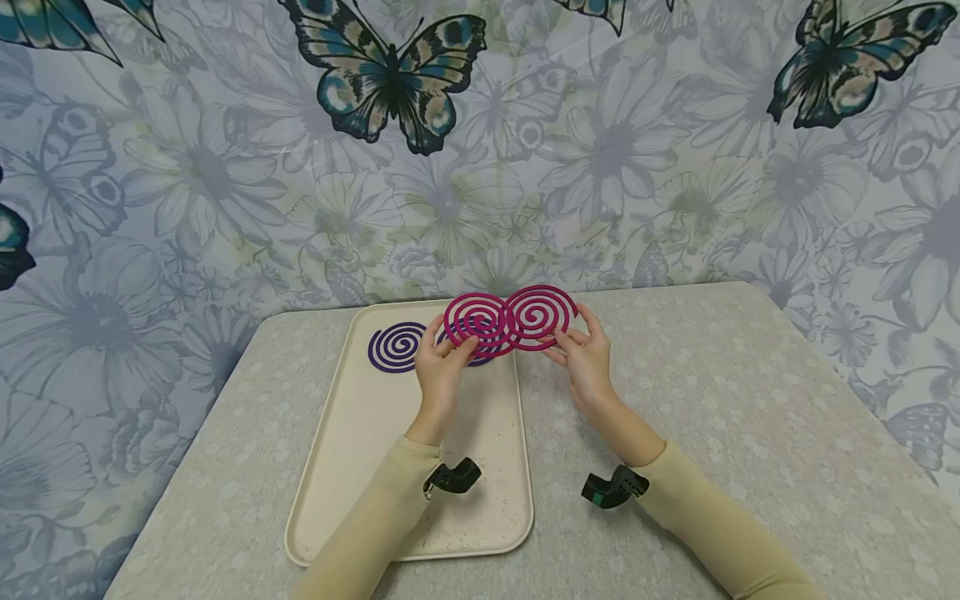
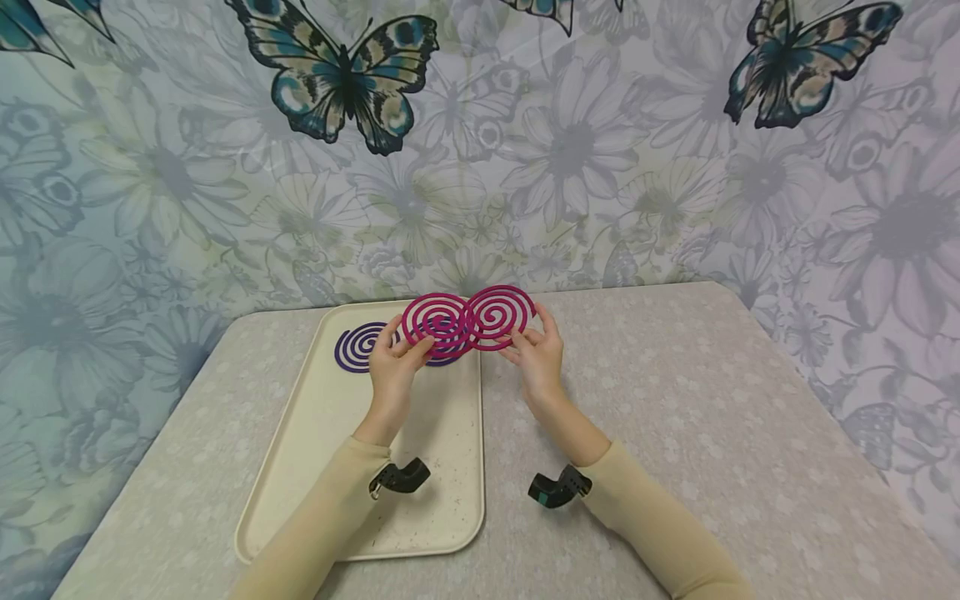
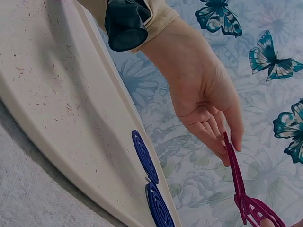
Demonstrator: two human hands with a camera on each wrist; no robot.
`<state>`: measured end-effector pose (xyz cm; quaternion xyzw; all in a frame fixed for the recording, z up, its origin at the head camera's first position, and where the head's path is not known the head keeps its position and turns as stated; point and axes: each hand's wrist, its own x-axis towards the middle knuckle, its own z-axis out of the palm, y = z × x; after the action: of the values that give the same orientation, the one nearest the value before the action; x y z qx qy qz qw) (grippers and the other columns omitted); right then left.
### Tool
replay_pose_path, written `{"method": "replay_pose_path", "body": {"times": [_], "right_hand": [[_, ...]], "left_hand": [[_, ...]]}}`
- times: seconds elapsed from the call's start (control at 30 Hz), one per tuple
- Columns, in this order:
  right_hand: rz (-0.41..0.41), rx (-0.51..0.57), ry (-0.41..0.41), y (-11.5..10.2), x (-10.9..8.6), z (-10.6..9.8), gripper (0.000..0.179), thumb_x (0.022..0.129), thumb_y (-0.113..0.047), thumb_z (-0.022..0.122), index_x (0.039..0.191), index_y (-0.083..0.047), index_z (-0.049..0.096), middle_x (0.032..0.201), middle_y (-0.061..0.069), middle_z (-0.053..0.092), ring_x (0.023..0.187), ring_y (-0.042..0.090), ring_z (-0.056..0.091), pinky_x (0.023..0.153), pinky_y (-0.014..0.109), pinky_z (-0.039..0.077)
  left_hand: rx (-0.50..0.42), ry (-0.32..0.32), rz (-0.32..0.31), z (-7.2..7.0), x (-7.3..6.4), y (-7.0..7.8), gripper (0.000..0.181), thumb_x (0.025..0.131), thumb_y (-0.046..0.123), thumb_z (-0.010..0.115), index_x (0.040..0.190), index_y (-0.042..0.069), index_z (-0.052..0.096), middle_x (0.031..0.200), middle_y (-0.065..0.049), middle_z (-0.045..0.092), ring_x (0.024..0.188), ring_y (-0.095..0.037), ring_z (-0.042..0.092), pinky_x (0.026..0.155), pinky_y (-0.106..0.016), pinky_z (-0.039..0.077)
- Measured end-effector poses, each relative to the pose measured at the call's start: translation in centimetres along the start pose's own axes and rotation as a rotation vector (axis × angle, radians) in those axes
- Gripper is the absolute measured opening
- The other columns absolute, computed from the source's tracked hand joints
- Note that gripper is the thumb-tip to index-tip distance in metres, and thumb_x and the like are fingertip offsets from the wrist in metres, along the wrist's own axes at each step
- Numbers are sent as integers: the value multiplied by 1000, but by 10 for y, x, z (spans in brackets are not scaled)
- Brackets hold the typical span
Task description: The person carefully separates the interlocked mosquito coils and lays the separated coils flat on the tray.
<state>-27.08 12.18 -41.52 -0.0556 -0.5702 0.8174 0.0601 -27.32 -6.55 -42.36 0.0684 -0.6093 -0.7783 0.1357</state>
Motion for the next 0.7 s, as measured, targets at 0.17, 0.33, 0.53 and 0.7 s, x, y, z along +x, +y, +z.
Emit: {"method": "replay_pose_path", "body": {"times": [0.17,0.33,0.53,0.7], "right_hand": [[26,6,7,-2,1,-1,60,96,-2,50,149,-15,26,83,-3,66,79,7,67,75,23,57],[57,59,-35,-11,4,-5,58,96,-1,49,149,-14,26,82,-3,67,75,8,67,73,23,57],[84,27,-122,-29,11,-15,62,96,2,47,151,-11,21,78,-5,68,71,7,68,69,21,57],[105,-4,-165,-40,16,-22,62,96,3,46,151,-9,20,81,-5,70,71,6,70,68,23,58]], "left_hand": [[4,-23,7,-2,0,2,63,85,-1,67,142,9,42,121,-30,60,90,-11,69,76,-18,56],[-47,-50,-6,-6,2,8,62,86,0,66,142,10,43,123,-29,60,91,-11,69,77,-18,56],[-35,-99,-23,-9,5,16,61,86,2,67,142,10,44,123,-25,62,86,-4,69,77,-19,56],[-15,-128,-58,-12,9,19,61,86,3,67,142,12,45,123,-24,63,86,-4,69,79,-20,56]]}}
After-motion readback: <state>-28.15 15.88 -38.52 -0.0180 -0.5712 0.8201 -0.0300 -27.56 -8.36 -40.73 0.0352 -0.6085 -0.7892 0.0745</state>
